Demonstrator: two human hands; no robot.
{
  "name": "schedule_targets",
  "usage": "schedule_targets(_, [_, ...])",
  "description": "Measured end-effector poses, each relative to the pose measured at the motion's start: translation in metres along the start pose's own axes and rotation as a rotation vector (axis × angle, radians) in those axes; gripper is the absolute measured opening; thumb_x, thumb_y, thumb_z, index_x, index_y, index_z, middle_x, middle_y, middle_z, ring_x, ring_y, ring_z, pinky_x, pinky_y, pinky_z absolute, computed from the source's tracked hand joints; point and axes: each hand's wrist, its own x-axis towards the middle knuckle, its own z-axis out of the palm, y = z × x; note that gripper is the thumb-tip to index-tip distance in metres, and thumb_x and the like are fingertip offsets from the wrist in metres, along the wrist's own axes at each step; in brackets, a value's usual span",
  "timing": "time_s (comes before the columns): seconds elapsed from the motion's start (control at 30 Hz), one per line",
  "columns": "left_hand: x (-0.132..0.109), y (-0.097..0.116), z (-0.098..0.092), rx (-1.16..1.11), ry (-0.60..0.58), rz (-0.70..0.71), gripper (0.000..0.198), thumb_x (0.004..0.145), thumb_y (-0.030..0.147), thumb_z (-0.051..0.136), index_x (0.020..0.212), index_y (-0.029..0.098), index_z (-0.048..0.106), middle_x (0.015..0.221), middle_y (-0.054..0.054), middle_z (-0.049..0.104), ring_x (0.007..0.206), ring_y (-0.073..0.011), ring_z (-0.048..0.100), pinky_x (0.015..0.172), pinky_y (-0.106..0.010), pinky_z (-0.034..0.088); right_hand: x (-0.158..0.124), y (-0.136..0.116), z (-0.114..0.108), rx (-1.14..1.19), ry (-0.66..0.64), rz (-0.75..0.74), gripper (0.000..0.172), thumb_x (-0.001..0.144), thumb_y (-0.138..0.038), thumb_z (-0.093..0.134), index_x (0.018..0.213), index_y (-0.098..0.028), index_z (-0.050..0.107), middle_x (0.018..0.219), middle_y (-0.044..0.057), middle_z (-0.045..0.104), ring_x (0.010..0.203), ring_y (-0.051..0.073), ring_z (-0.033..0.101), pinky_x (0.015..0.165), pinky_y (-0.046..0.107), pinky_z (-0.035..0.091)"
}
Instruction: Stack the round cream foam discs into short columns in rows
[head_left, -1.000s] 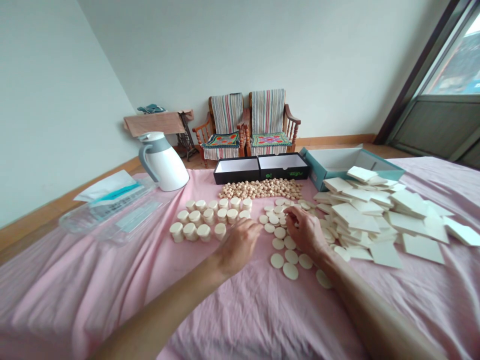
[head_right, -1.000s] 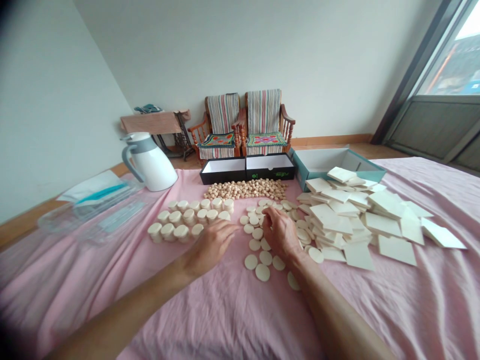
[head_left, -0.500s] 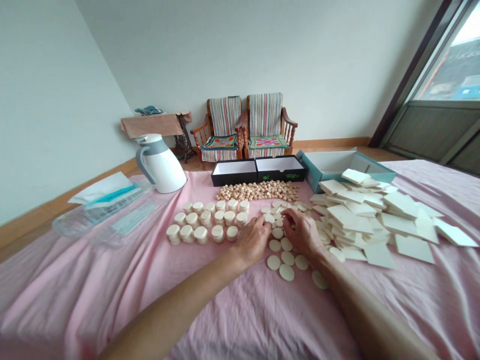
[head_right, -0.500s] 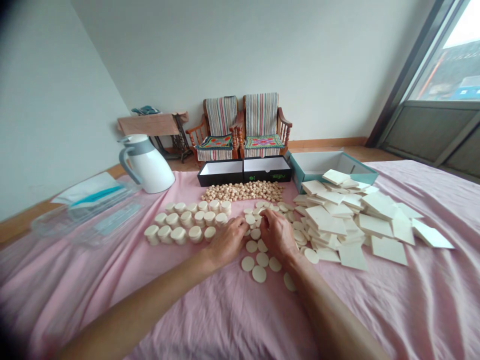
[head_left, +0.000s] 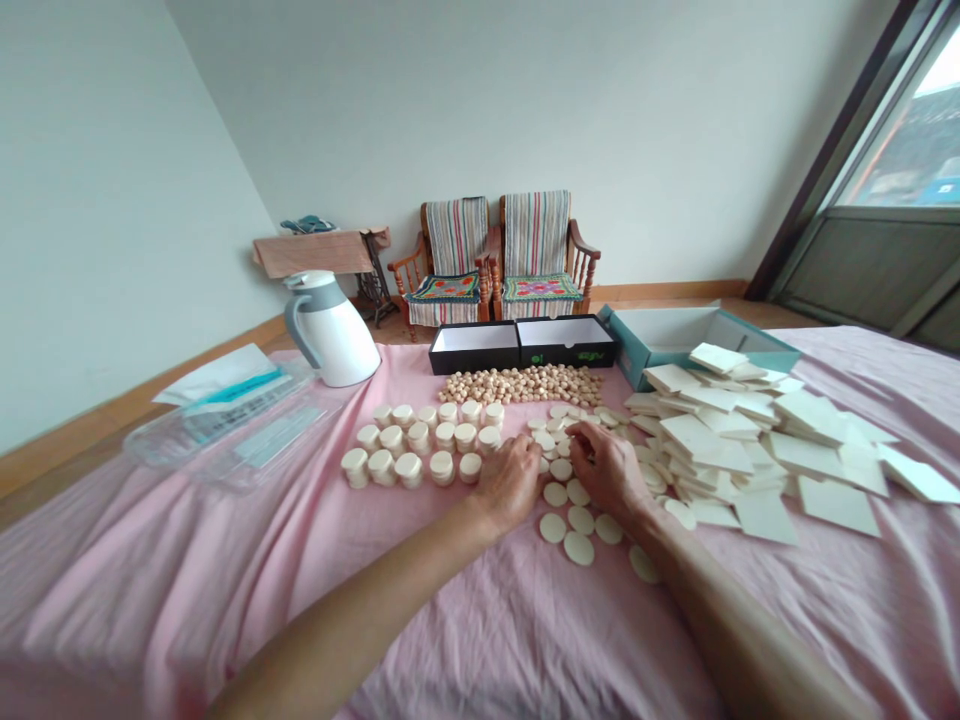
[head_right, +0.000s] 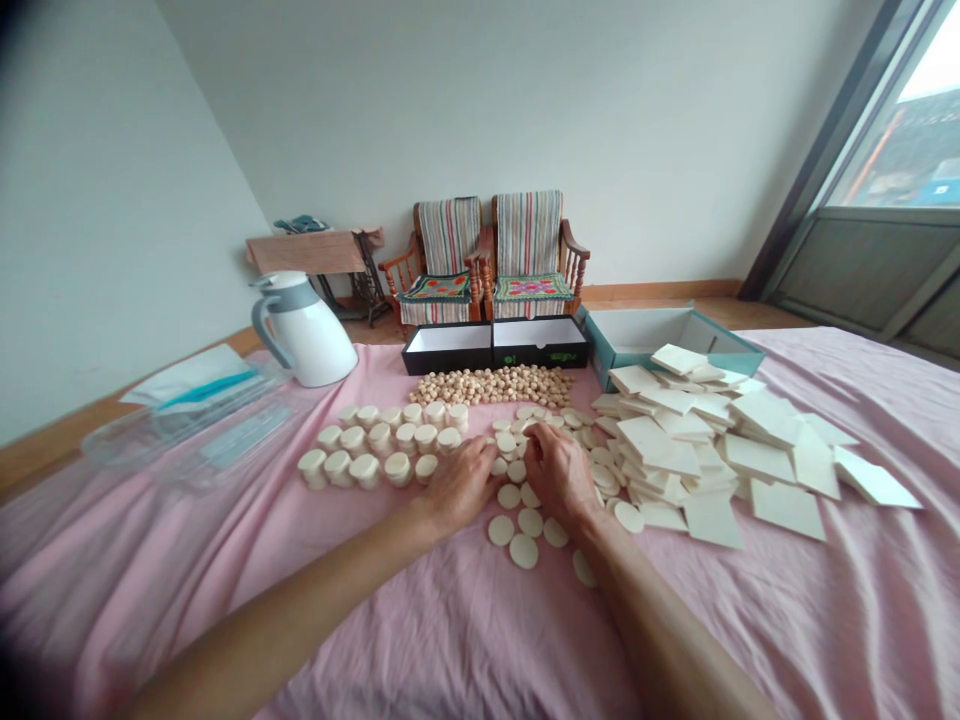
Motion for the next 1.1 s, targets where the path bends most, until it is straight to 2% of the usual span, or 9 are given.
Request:
schedule_targets(0.13, [-0.008,0.002,-0.015,-0.023,0.039,0.005,0.013,0.081,0.023,0.054,0.093,0.017,0.055,0.097,-0.006,0.057,0.092,-0.0204,0.056,0.08,-0.031,0.046,0.0,-0.001,-0.002,0.009,-0.011,0.019,0.021,0.079,-0.017,0.043,0.089,-0.018,0.062,0.076,0.004,0.066,0.066,0.015,0.058,0.06,0.024,0.041])
schedule_targets(0.2, [-0.019,-0.002,-0.029,-0.05,0.125,0.017,0.018,0.08,0.022,0.055,0.098,0.019,0.054,0.1,-0.006,0.057,0.093,-0.02,0.056,0.08,-0.031,0.046,0.0,-0.002,-0.002,0.003,-0.009,0.009,0.021,0.078,-0.016,0.043,0.088,-0.018,0.062,0.074,0.003,0.065,0.065,0.015,0.058,0.061,0.024,0.041])
schedule_targets(0.4, [-0.047,-0.032,-0.066,0.035,0.296,-0.032,0.032,0.073,0.013,0.057,0.104,0.02,0.053,0.097,-0.004,0.061,0.096,-0.0227,0.053,0.085,-0.035,0.041,0.0,-0.003,0.0,0.02,-0.014,0.0,0.02,0.079,-0.016,0.044,0.089,-0.018,0.061,0.078,0.004,0.065,0.068,0.015,0.058,0.063,0.024,0.042])
schedule_targets(0.57, [-0.056,-0.048,-0.066,0.105,0.291,-0.082,0.039,0.071,0.013,0.059,0.109,0.023,0.054,0.099,-0.003,0.065,0.096,-0.0242,0.054,0.085,-0.038,0.037,-0.001,-0.003,0.001,0.035,-0.009,0.002,0.019,0.079,-0.015,0.044,0.088,-0.018,0.061,0.076,0.003,0.065,0.068,0.015,0.058,0.064,0.024,0.042])
schedule_targets(0.77, [-0.055,-0.038,-0.066,0.013,0.338,-0.029,0.028,0.077,0.012,0.056,0.102,0.023,0.059,0.101,-0.003,0.065,0.099,-0.0221,0.054,0.088,-0.038,0.037,0.0,0.0,0.0,0.021,0.0,-0.002,0.02,0.077,-0.015,0.045,0.088,-0.018,0.061,0.075,0.003,0.065,0.067,0.015,0.058,0.063,0.024,0.041])
schedule_targets(0.83, [-0.052,-0.029,-0.065,-0.07,0.293,0.053,0.02,0.081,0.012,0.052,0.097,0.021,0.061,0.097,-0.004,0.065,0.097,-0.0203,0.055,0.088,-0.035,0.039,0.001,0.0,-0.002,0.014,0.014,0.0,0.02,0.077,-0.015,0.045,0.088,-0.018,0.061,0.075,0.003,0.065,0.067,0.015,0.058,0.064,0.024,0.041])
schedule_targets(0.93, [-0.046,-0.013,-0.057,-0.205,0.101,0.186,0.014,0.084,0.016,0.053,0.094,0.019,0.062,0.094,-0.004,0.064,0.091,-0.0174,0.058,0.084,-0.03,0.044,0.001,-0.001,-0.004,0.013,0.033,0.013,0.021,0.078,-0.015,0.044,0.088,-0.018,0.061,0.077,0.003,0.066,0.066,0.015,0.058,0.063,0.024,0.041])
schedule_targets(1.03, [-0.044,0.0,-0.042,-0.264,-0.091,0.301,0.017,0.081,0.021,0.061,0.097,0.018,0.062,0.095,-0.005,0.063,0.094,-0.0186,0.058,0.085,-0.029,0.046,0.002,-0.003,-0.006,0.016,0.04,0.023,0.021,0.077,-0.014,0.043,0.087,-0.018,0.061,0.077,0.004,0.066,0.065,0.015,0.058,0.062,0.024,0.041])
schedule_targets(1.1, [-0.043,0.006,-0.032,-0.269,-0.148,0.323,0.022,0.079,0.02,0.063,0.101,0.019,0.062,0.096,-0.005,0.062,0.096,-0.0194,0.057,0.086,-0.029,0.046,0.002,-0.003,-0.006,0.016,0.038,0.024,0.021,0.077,-0.014,0.043,0.087,-0.018,0.06,0.077,0.004,0.066,0.065,0.015,0.057,0.062,0.024,0.041])
